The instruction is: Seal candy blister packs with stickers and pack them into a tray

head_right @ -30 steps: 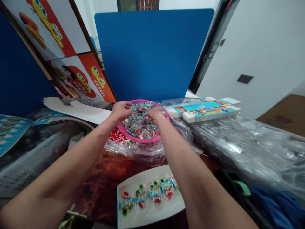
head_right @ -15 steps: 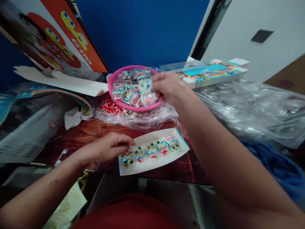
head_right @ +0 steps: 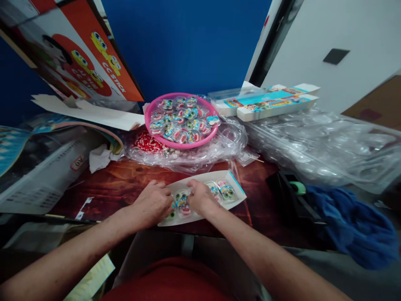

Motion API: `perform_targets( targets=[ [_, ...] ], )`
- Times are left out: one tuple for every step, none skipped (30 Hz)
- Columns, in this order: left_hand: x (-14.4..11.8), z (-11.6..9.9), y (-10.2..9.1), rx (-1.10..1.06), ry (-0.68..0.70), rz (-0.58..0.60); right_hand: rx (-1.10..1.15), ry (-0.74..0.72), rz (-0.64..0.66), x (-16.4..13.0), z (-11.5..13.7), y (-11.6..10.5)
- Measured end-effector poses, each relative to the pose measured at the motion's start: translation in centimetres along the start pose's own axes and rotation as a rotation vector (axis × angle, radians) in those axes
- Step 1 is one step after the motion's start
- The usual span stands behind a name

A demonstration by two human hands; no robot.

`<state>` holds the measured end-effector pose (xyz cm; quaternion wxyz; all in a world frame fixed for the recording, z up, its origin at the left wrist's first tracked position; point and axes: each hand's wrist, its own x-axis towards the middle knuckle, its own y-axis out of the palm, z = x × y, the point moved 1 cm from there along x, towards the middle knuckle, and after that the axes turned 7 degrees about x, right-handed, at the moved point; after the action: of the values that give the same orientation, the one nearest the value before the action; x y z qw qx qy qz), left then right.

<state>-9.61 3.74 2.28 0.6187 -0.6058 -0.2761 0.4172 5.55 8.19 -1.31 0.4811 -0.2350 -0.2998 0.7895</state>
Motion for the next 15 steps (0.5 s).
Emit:
perform_targets(
  targets=[
    [0.0,-0.1,-0.1,-0.011,-0.011,-0.003,-0.027,-0.031,-0.004,-0.1,0.2,0.1],
    [0.1,-0.3,-0.2,-0.019,-0.021,-0.002,-0.049,-0.059,0.003,-0.2,0.4,0.1],
    [0.1,-0.4,-0.2,-0.022,-0.03,0.009,-0.068,-0.095,0.019,-0.4,0.6,-0.1],
    [0.2,-0.5,-0.3,-0.022,-0.036,0.028,-0.083,-0.146,0.033,-0.4,1.0,-0.5],
    [0.2,-0.5,-0.4,-0.031,-0.041,0.046,-0.088,-0.197,0.034,-0.4,1.4,-1.3],
    [0.3,-0.2,-0.6,-0.058,-0.049,0.051,-0.087,-0.243,0.02,-0.1,1.9,-2.4],
    [0.4,0.4,-1.0,-0.103,-0.072,0.029,-0.08,-0.282,-0.014,0.4,2.5,-3.7],
    [0.6,1.3,-1.6,-0.15,-0.122,-0.029,-0.077,-0.303,-0.074,1.3,3.1,-5.2],
    [0.8,2.5,-2.4,-0.191,-0.195,-0.116,-0.085,-0.3,-0.144,2.4,3.8,-6.8],
    [1.2,3.9,-3.3,-0.214,-0.292,-0.224,-0.107,-0.278,-0.209,3.8,4.5,-8.3],
    [1.7,5.5,-4.3,-0.195,-0.405,-0.345,-0.163,-0.226,-0.26,5.5,5.2,-9.5],
    [2.3,7.1,-5.2,-0.164,-0.489,-0.447,-0.236,-0.159,-0.263,7.2,5.8,-10.3],
    [3.1,8.6,-6.1,-0.134,-0.559,-0.5,-0.304,-0.102,-0.241,9.1,6.5,-10.7],
    [4.0,9.8,-6.8,-0.116,-0.601,-0.494,-0.359,-0.06,-0.216,10.8,7.1,-10.7],
    [5.0,10.9,-7.3,-0.112,-0.61,-0.437,-0.391,-0.033,-0.186,12.3,7.7,-10.3]
  ],
)
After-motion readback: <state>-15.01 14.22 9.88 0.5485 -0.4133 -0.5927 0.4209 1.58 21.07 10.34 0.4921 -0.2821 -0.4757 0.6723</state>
